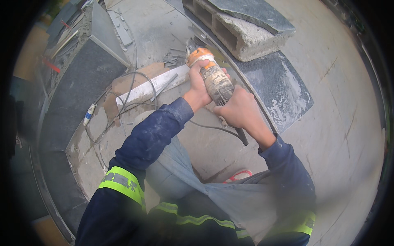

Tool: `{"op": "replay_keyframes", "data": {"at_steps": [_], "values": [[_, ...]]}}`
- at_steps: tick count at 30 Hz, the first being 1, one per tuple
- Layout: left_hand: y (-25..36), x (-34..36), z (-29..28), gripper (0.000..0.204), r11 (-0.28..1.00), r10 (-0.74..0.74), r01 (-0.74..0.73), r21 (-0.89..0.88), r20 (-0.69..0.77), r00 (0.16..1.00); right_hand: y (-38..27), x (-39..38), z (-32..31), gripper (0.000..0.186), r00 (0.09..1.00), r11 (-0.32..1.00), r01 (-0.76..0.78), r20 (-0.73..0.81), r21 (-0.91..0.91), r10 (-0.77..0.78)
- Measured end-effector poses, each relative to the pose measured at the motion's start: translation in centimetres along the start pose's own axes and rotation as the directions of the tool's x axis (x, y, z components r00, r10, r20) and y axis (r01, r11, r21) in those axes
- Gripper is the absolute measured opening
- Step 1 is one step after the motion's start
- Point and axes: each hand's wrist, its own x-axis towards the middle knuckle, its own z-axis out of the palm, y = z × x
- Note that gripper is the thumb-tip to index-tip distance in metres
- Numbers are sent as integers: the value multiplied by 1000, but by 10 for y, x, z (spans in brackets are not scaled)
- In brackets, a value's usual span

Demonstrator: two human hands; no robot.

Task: The person uses an angle grinder to cut a dark stone slab placed on the ground. The person holds the slab with one hand and operates the grinder with the other, creating a cut along the slab's edge.

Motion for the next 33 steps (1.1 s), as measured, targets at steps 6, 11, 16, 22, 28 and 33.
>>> {"op": "replay_keyframes", "data": {"at_steps": [6,11,16,22,28,33], "values": [[3,5,0,56,1000,15,-15,27,-14,1000,-3,7,-2,57,999,1000,-22,39,-13,23],[5,11,-1,56,999,18,-18,29,-14,1000,-6,12,-6,63,996,999,-43,80,-28,45],[6,13,-2,55,999,22,-22,27,-15,1000,-9,14,-7,63,994,998,-50,90,-40,54],[2,5,0,55,1000,5,-5,21,-18,1000,-3,4,-3,58,999,999,-22,24,-33,23],[-4,-7,3,53,1000,-13,13,9,-18,1000,-8,-13,-9,58,999,999,-27,29,35,26],[-9,-18,7,53,999,-40,40,9,-11,999,-4,-24,-9,58,999,998,-14,44,63,12]]}}
